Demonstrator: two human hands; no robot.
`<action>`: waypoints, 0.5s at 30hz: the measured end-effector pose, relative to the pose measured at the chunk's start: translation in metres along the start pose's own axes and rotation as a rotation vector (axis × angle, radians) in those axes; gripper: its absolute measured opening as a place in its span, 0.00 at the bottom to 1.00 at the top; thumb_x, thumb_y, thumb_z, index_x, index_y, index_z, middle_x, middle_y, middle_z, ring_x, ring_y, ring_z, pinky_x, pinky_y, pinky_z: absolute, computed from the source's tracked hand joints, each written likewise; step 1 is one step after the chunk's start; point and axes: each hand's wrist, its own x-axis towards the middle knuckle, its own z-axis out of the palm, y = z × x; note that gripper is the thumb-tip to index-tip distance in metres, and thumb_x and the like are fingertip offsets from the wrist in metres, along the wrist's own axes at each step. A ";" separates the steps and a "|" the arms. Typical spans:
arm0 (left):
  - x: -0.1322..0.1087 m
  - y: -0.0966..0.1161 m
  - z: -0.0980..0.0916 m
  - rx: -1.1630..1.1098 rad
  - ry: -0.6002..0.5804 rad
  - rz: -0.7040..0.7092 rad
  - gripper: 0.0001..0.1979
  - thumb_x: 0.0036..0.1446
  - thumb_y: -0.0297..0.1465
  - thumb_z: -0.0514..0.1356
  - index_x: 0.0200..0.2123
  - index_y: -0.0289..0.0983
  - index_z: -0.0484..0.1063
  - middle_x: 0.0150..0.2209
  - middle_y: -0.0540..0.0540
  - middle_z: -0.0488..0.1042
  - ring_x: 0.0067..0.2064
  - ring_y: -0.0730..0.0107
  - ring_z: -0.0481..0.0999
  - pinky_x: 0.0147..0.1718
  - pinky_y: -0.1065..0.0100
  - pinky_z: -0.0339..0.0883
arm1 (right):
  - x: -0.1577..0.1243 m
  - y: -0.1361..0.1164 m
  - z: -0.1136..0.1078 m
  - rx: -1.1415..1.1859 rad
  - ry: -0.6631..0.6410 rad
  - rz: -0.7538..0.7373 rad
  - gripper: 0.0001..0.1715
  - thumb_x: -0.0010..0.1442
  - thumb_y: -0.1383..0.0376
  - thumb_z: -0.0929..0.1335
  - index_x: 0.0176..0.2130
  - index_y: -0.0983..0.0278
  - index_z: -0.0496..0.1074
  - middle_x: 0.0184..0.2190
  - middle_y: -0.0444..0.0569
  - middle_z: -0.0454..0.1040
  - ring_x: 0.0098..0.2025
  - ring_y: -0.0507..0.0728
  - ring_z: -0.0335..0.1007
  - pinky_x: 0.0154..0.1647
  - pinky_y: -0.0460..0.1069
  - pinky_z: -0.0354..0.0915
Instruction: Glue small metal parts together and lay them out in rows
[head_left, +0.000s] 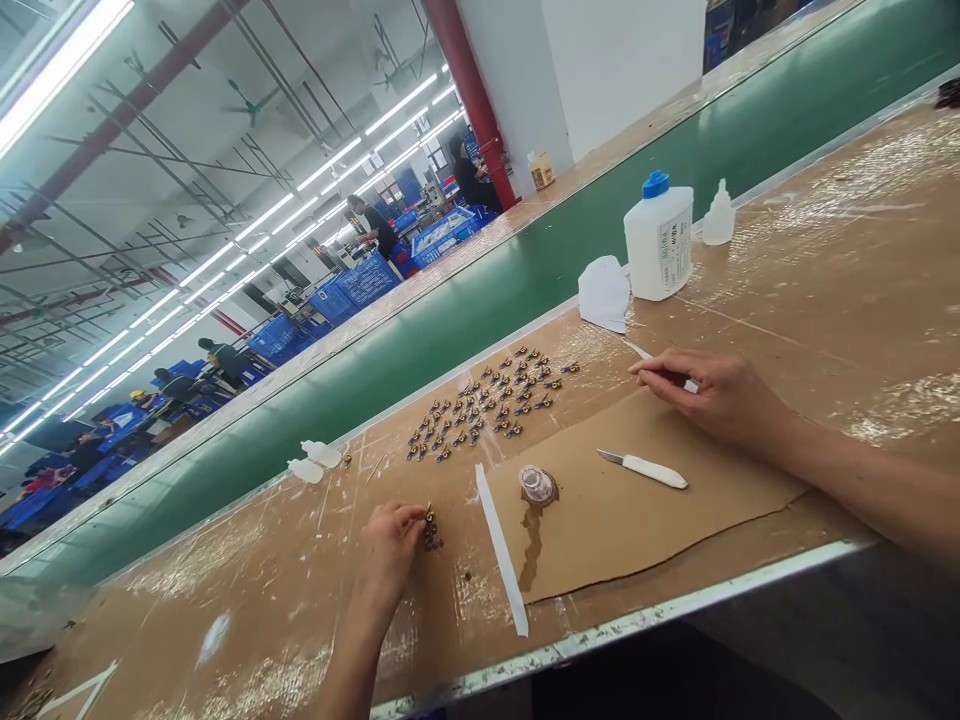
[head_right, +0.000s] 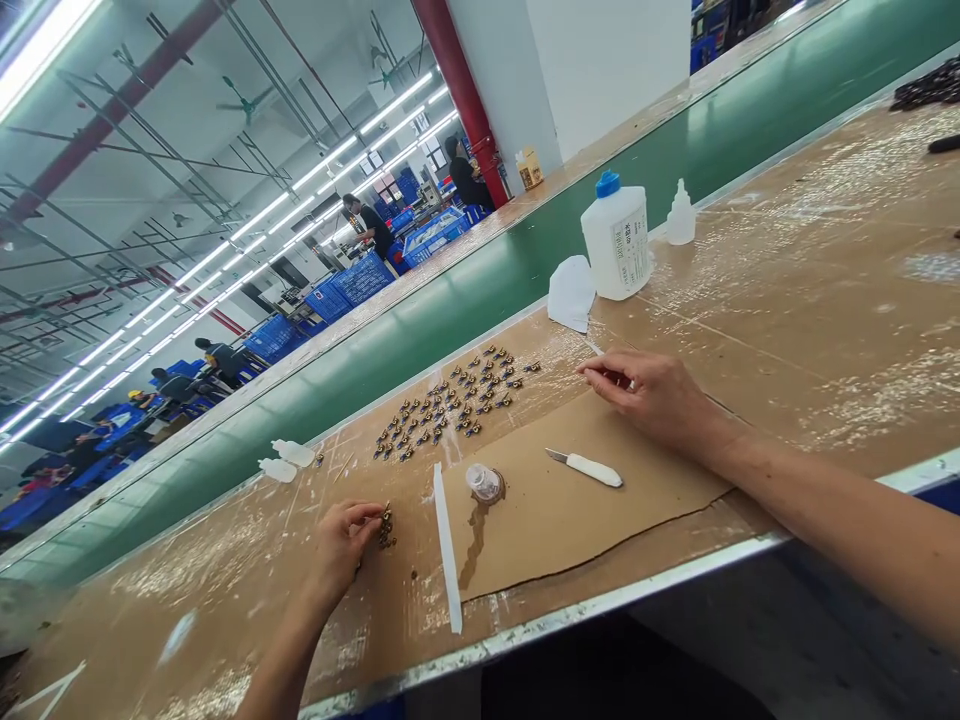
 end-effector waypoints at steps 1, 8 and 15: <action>0.001 0.000 0.001 0.011 -0.006 0.012 0.10 0.49 0.34 0.58 0.29 0.41 0.79 0.33 0.44 0.78 0.37 0.60 0.74 0.39 0.61 0.66 | 0.000 0.001 0.000 0.001 -0.003 -0.001 0.14 0.60 0.59 0.63 0.34 0.65 0.74 0.32 0.51 0.77 0.30 0.52 0.68 0.29 0.46 0.60; 0.005 0.000 0.006 0.083 -0.002 0.070 0.08 0.51 0.31 0.57 0.29 0.38 0.77 0.32 0.44 0.76 0.37 0.61 0.73 0.38 0.61 0.65 | 0.000 0.000 0.000 0.016 -0.014 -0.009 0.13 0.61 0.60 0.63 0.34 0.64 0.74 0.32 0.50 0.77 0.31 0.52 0.68 0.29 0.46 0.60; 0.007 -0.002 0.010 0.114 0.001 0.127 0.11 0.54 0.31 0.54 0.34 0.40 0.76 0.34 0.46 0.76 0.40 0.61 0.72 0.40 0.61 0.64 | -0.001 0.007 0.003 0.033 0.006 -0.018 0.14 0.60 0.58 0.63 0.35 0.63 0.74 0.30 0.48 0.76 0.30 0.52 0.68 0.26 0.46 0.60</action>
